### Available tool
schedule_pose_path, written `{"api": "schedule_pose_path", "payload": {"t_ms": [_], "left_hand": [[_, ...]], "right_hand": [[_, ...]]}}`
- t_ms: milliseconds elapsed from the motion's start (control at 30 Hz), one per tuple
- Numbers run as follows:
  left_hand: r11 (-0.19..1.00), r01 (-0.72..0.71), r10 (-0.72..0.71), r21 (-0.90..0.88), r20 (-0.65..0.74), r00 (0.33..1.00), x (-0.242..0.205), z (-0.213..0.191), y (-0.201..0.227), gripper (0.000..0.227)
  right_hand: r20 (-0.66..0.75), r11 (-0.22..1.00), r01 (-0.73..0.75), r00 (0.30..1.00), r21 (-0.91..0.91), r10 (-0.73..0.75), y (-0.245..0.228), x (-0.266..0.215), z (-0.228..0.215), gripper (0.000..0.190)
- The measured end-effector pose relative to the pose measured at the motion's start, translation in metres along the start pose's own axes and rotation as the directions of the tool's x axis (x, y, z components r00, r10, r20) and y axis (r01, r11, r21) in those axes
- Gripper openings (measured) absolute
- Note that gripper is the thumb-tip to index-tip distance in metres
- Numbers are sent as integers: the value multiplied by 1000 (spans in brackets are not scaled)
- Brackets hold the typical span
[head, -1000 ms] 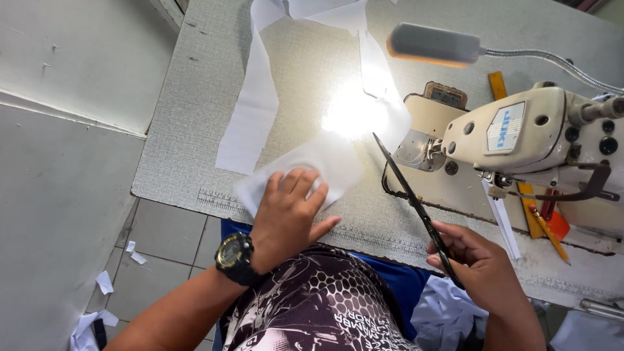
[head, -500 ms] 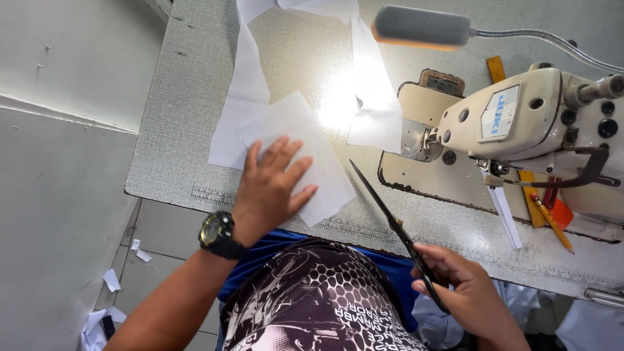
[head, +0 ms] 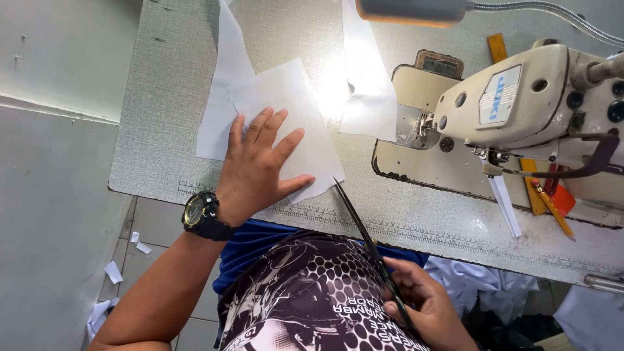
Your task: Cutting long strips of white fabric into smaller rectangular pieces using scissors on a sewing table.
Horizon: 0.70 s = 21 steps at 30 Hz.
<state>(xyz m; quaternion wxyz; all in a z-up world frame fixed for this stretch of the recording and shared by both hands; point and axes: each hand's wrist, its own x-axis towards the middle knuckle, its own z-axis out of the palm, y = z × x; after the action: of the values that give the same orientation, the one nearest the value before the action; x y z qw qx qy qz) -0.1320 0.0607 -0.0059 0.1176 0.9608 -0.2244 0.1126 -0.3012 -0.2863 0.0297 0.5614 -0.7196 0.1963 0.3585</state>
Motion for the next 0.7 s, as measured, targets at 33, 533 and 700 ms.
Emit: {"api": "schedule_pose_path", "payload": {"t_ms": [33,533,700], "left_hand": [[1000,1,-1,4,2,1000,0,0,0,73],[1000,2,-2,3,-2,1000,-5,-1,7,75],[1000,-2,2,-19,15,1000,-11,-3,17,75]], "right_hand": [[4,1000,1,1000,1,-1,-1,2,5,74],[-69,999,-30,997,13,31,-3,7,23,74],[-40,990,20,999,141,-14,-13,13,36,73]]}}
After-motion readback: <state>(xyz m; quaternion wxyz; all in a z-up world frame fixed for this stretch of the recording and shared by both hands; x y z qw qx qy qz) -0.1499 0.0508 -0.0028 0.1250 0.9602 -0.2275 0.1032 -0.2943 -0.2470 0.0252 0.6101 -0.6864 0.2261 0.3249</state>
